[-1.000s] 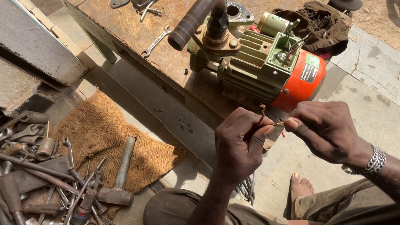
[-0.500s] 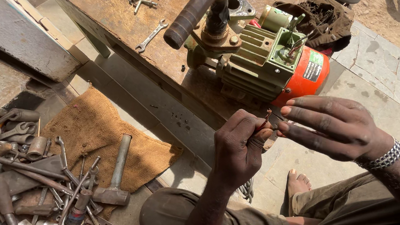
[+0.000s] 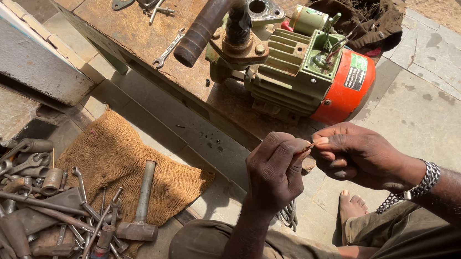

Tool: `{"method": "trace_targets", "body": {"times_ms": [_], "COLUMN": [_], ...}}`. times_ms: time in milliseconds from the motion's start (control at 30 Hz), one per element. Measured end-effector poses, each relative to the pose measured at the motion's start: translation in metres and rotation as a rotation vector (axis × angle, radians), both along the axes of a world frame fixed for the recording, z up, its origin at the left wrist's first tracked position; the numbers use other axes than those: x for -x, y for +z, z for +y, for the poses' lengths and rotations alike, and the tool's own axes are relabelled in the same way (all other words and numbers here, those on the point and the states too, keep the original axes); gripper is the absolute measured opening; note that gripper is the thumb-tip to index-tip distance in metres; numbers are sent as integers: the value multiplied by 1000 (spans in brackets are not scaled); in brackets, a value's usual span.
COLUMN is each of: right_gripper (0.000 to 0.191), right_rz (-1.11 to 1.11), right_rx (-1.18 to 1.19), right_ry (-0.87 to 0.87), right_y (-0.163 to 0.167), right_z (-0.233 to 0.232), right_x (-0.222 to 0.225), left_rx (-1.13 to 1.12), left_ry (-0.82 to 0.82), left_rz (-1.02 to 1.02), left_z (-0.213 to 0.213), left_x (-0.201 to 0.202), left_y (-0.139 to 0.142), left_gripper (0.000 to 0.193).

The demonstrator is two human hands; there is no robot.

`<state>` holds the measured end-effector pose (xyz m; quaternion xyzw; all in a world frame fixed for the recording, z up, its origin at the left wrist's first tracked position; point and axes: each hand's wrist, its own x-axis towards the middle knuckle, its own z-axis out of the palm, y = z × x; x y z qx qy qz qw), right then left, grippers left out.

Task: The person repairs an electric water pump motor on a low wooden bench. They use pliers and a wrench to loosen and adjust the terminal wiring on the motor, then twist the red electrical wires together by hand and reattach them to the motor terminals.

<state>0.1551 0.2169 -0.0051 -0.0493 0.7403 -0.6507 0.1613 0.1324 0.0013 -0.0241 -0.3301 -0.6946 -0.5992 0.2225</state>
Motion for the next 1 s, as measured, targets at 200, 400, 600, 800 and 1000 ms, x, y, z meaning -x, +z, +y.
{"method": "trace_targets", "body": {"times_ms": [200,400,600,800,1000], "right_gripper": [57,39,17,38,41], "right_rz": [1134,1442,1007,-314,-9], "right_rx": [-744,-1014,-789,325,95], "right_ry": [37,215,78,-115,-121], "right_y": [36,50,25,8,14], "right_z": [-3,3,6,18,22], "right_x": [4,12,7,16,21], "left_rx": [-50,-54,-62,-192,-290], "left_ry": [-28,-113,-116,-417,-696], "left_rz": [-153,-238,-229,-518,-785], "left_z": [-3,-2,0,-9,-13], "left_x": [3,2,1,10,15], "left_y": [0,3,5,1,-5], "left_gripper": [11,11,9,23,34]}}
